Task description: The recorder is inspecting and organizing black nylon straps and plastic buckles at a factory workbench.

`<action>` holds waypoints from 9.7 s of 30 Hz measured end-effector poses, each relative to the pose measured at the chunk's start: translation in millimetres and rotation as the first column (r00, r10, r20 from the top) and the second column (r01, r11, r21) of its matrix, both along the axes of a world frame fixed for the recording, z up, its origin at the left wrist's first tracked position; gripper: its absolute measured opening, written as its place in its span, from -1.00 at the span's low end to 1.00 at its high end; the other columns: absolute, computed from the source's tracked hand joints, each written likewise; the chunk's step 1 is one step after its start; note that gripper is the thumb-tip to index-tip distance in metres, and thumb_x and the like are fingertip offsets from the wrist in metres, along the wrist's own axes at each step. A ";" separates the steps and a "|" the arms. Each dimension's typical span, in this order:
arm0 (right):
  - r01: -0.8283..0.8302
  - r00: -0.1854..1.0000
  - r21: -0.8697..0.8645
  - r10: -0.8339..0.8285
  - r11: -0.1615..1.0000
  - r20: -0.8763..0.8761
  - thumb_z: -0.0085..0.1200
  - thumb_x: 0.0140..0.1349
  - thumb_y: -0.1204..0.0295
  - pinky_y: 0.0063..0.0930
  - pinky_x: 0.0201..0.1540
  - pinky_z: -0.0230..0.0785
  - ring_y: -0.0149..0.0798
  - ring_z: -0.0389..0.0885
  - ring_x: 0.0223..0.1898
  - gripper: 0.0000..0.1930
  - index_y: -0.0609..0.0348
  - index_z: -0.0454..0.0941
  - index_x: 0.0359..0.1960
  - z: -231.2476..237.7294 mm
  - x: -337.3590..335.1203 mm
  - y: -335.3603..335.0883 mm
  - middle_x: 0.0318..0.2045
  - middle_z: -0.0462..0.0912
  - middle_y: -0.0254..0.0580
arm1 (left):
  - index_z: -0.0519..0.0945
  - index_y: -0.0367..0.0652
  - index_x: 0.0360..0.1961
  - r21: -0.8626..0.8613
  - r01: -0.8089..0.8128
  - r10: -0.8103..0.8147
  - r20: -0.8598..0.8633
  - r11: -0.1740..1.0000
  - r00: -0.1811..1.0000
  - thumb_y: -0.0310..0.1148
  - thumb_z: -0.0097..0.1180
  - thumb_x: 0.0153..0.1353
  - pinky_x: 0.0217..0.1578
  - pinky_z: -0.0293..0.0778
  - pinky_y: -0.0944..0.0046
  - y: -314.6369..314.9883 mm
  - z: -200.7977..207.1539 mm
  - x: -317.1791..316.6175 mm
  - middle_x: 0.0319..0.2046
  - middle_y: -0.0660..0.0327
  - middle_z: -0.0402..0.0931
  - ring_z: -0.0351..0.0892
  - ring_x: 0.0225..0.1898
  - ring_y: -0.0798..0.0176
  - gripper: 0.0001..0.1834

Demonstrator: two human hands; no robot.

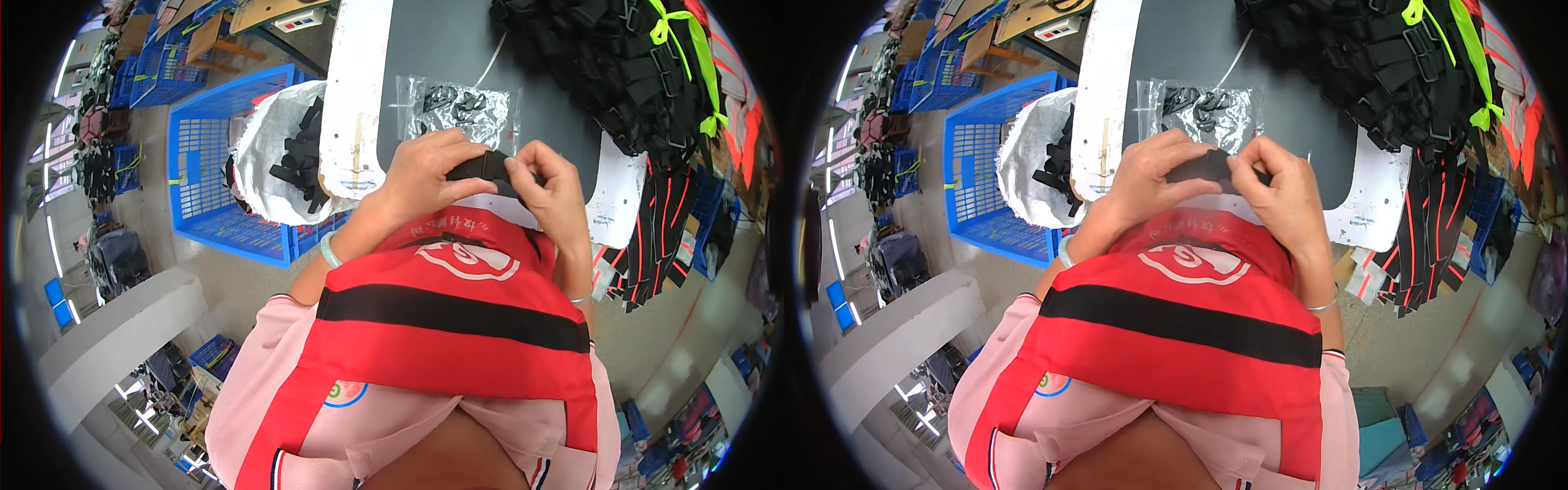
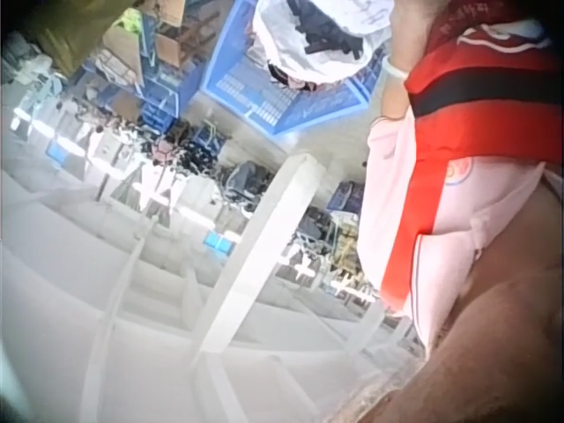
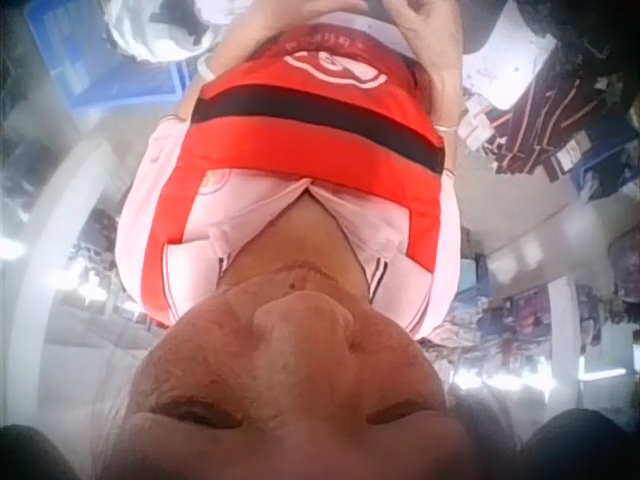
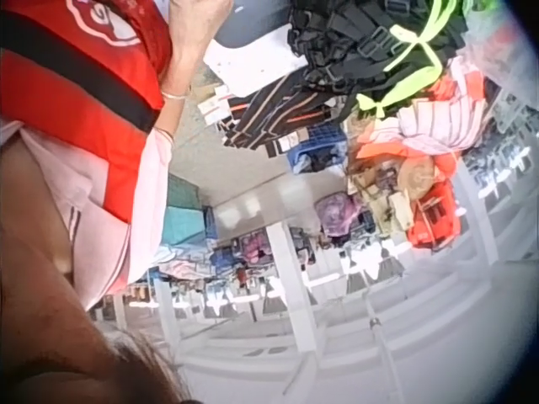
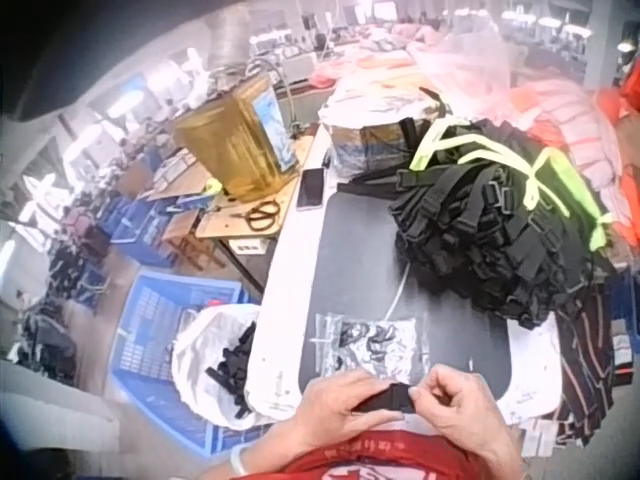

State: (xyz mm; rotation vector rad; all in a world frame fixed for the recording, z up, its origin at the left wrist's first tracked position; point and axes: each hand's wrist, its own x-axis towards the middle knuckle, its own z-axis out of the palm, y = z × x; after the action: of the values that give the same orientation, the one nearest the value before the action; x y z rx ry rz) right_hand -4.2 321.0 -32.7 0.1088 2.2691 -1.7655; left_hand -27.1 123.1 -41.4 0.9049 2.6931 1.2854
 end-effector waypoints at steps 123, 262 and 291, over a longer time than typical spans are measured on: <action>0.278 0.686 -0.853 -0.713 0.441 -0.144 0.03 0.24 0.41 -0.38 -0.20 0.23 -0.30 0.34 -0.32 -0.80 0.27 0.43 -0.18 31.2 16.7 143.5 -0.32 0.40 -0.21 | 0.57 -0.31 -0.32 -0.032 -0.399 0.398 0.188 0.916 0.898 -0.34 0.23 0.05 -0.37 0.41 0.29 -7.2 -77.1 -29.1 -0.45 0.10 0.48 0.51 -0.45 0.16 -0.75; 0.052 0.980 -0.640 0.083 0.766 0.179 -0.02 0.26 0.40 -0.75 -0.51 0.09 -0.67 0.27 -0.55 -0.87 0.21 0.45 -0.31 3.3 3.2 -23.3 -0.55 0.42 -0.50 | 0.51 -0.18 -0.20 0.041 -0.031 0.023 0.176 0.999 0.984 0.06 0.16 0.04 -0.36 0.42 0.15 8.4 10.6 1.8 -0.36 0.09 0.43 0.50 -0.36 0.03 -0.48; 0.046 0.971 -0.761 0.150 0.647 0.186 0.01 0.24 0.47 -0.67 -0.21 0.31 -0.54 0.45 -0.26 -0.82 0.25 0.47 -0.15 -13.8 12.5 -12.8 -0.24 0.54 -0.32 | 0.52 -0.15 -0.29 -0.050 0.097 -0.082 0.240 0.994 0.967 0.09 0.36 -0.23 -0.46 0.41 0.20 7.4 12.3 -0.2 -0.44 0.18 0.42 0.51 -0.43 0.10 -0.40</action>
State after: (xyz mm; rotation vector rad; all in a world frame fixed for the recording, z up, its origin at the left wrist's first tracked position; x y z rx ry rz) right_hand 8.3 308.2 -46.5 0.0733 1.1863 -2.3690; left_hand -27.4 130.5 -29.1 0.7994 2.4646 1.2018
